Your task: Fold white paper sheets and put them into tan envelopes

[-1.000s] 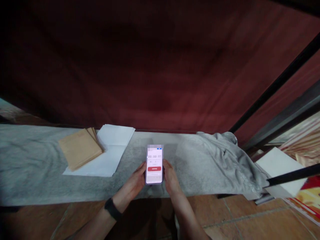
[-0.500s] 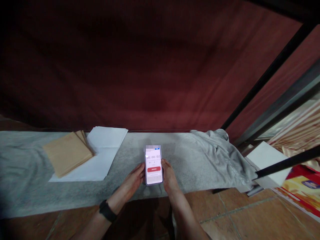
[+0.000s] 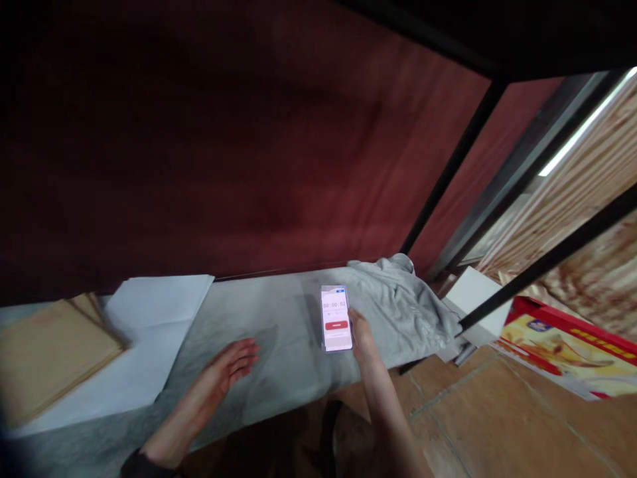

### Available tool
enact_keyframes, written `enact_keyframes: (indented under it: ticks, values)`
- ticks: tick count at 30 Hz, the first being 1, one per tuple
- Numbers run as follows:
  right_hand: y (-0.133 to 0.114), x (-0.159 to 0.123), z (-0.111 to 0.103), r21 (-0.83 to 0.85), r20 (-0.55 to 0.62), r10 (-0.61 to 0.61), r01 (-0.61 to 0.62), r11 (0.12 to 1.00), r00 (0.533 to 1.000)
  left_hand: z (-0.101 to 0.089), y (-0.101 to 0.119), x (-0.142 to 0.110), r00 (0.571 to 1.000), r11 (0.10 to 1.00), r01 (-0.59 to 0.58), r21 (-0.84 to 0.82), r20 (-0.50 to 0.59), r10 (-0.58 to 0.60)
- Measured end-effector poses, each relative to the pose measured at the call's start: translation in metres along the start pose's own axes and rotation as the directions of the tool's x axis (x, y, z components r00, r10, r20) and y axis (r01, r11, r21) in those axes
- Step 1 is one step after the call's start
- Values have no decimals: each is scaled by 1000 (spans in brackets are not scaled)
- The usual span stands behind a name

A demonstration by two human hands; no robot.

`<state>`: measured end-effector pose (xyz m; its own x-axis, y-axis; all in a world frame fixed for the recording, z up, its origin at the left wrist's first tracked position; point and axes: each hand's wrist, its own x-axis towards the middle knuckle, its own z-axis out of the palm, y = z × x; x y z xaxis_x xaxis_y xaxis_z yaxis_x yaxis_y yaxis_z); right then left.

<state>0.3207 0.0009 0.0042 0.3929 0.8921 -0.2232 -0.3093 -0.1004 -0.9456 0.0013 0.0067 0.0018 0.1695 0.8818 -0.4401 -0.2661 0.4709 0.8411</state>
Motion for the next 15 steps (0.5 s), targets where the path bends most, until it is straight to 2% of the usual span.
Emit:
enact_keyframes:
  ticks: [6, 11, 15]
  values:
    - [-12, 16, -37, -12, -52, 6, -6, 1000, 999, -6, 3, 10, 999, 999, -1, 41, -34, 2]
    - [-12, 26, -49, -19, -74, 23, -25, 1000, 997, -1, 12, 14, 999, 999, 28, 25, -34, -27]
    - [-11, 30, -56, -15, -85, 39, -41, 999, 996, 6, 13, 21, 995, 999, -32, 19, -95, 34]
